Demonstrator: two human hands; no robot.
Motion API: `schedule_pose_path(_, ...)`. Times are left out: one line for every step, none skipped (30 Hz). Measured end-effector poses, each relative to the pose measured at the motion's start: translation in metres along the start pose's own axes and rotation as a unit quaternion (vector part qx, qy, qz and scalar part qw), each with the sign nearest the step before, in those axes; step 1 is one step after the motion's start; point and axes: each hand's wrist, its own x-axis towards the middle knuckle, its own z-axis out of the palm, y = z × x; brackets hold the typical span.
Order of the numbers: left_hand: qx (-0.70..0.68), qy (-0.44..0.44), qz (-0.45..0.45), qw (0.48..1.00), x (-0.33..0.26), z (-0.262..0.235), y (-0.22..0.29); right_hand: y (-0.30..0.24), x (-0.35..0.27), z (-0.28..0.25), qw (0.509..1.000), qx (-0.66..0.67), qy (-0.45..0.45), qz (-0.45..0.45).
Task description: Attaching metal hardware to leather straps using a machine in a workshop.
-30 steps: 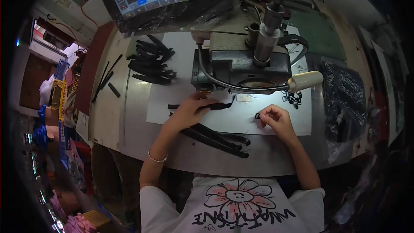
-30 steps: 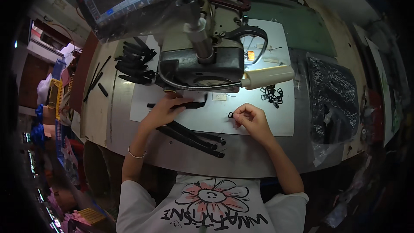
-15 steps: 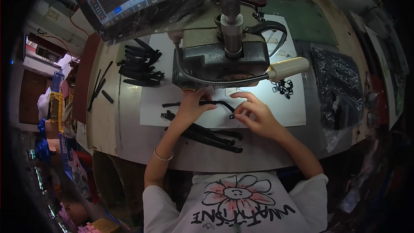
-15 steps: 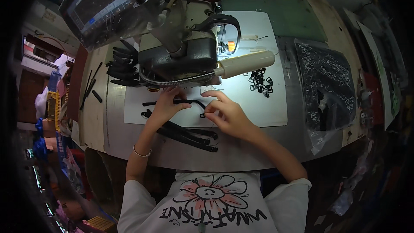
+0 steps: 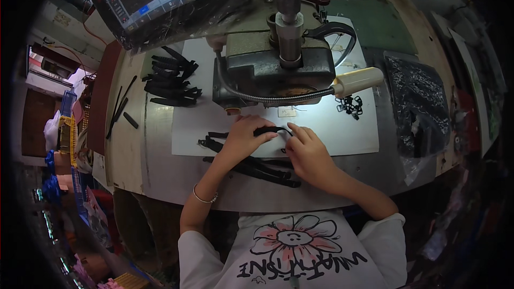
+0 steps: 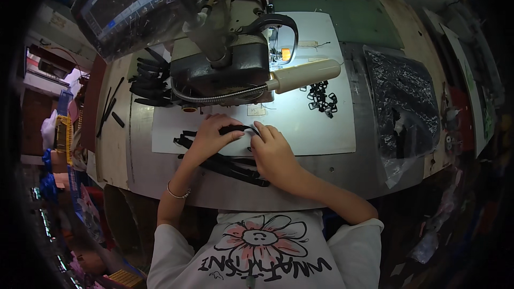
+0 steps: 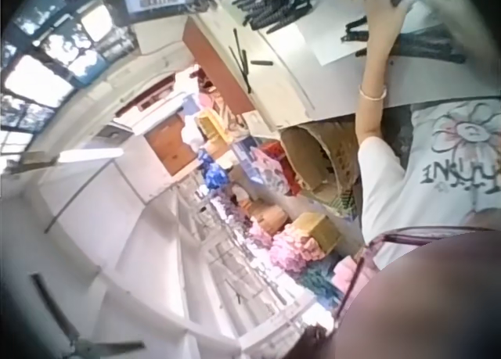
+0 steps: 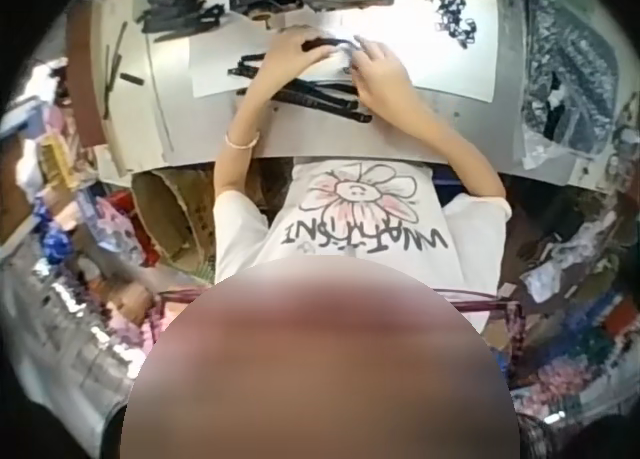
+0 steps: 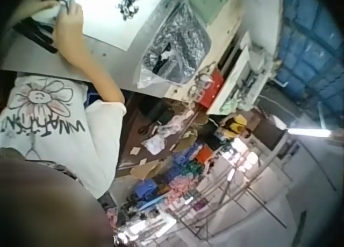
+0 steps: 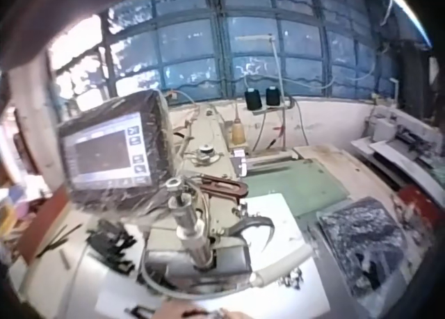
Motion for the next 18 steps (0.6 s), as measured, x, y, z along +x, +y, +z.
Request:
schedule_pose_path(-0.001, 0.0, 0.001, 1.0, -0.001, 0.0, 0.002, -0.002, -0.002, 0.001, 1.0, -0.002, 0.0, 0.001)
schedule_pose_path(0.012, -0.003, -0.001, 1.0, -0.002, -0.001, 0.004, -0.005, -0.005, 0.002, 0.999, -0.043, -0.006, 0.007)
schedule_pose_path(0.025, -0.005, -0.003, 1.0, -0.003, -0.002, 0.005, -0.006, -0.007, 0.003, 0.996, -0.084, -0.012, 0.014)
schedule_pose_path(0.024, -0.006, -0.003, 1.0, -0.004, -0.003, 0.006, -0.003, -0.007, 0.002, 0.996, -0.085, -0.012, 0.015)
schedule_pose_path(-0.005, -0.035, 0.002, 0.999, -0.004, -0.005, 0.005, 0.002, -0.007, 0.0, 0.997, -0.044, -0.054, 0.04)
schedule_pose_path(-0.034, -0.063, 0.007, 0.997, -0.005, -0.007, 0.004, 0.007, -0.005, -0.003, 0.993, -0.002, -0.096, 0.064)
schedule_pose_path(-0.033, -0.062, 0.007, 0.997, -0.005, -0.008, 0.001, 0.012, -0.003, -0.006, 0.993, -0.002, -0.096, 0.063)
schedule_pose_path(-0.032, -0.064, 0.048, 0.996, -0.005, -0.008, -0.003, 0.017, 0.001, -0.01, 0.989, 0.059, -0.121, 0.055)
schedule_pose_path(-0.03, -0.065, 0.089, 0.993, -0.005, -0.008, -0.005, 0.023, 0.004, -0.013, 0.981, 0.119, -0.145, 0.045)
schedule_pose_path(-0.03, -0.065, 0.087, 0.994, -0.003, -0.006, -0.004, 0.028, 0.006, -0.016, 0.97, 0.158, -0.177, 0.042)
schedule_pose_path(-0.088, -0.092, 0.056, 0.99, 0.0, -0.004, -0.003, 0.03, 0.009, -0.018, 0.97, 0.159, -0.178, 0.041)
schedule_pose_path(-0.146, -0.119, 0.027, 0.982, 0.002, -0.002, -0.001, 0.03, 0.012, -0.023, 0.959, 0.186, -0.209, 0.04)
schedule_pose_path(-0.147, -0.119, 0.029, 0.982, 0.004, -0.003, -0.001, 0.031, 0.014, -0.027, 0.947, 0.212, -0.239, 0.038)
schedule_pose_path(-0.153, -0.132, 0.037, 0.979, 0.005, -0.003, -0.001, 0.035, 0.015, -0.029, 0.947, 0.21, -0.239, 0.038)
schedule_pose_path(-0.159, -0.145, 0.041, 0.976, 0.007, -0.003, -0.001, 0.042, 0.014, -0.03, 0.952, 0.231, -0.201, 0.026)
schedule_pose_path(-0.16, -0.146, 0.039, 0.975, 0.009, -0.004, -0.001, 0.046, 0.015, -0.033, 0.954, 0.25, -0.163, 0.013)
schedule_pose_path(-0.147, -0.156, 0.063, 0.975, 0.011, -0.006, -0.001, 0.047, 0.015, -0.039, 0.934, 0.279, -0.206, 0.091)
schedule_pose_path(-0.133, -0.167, 0.087, 0.973, 0.012, -0.007, -0.001, 0.047, 0.015, -0.04, 0.933, 0.28, -0.206, 0.091)
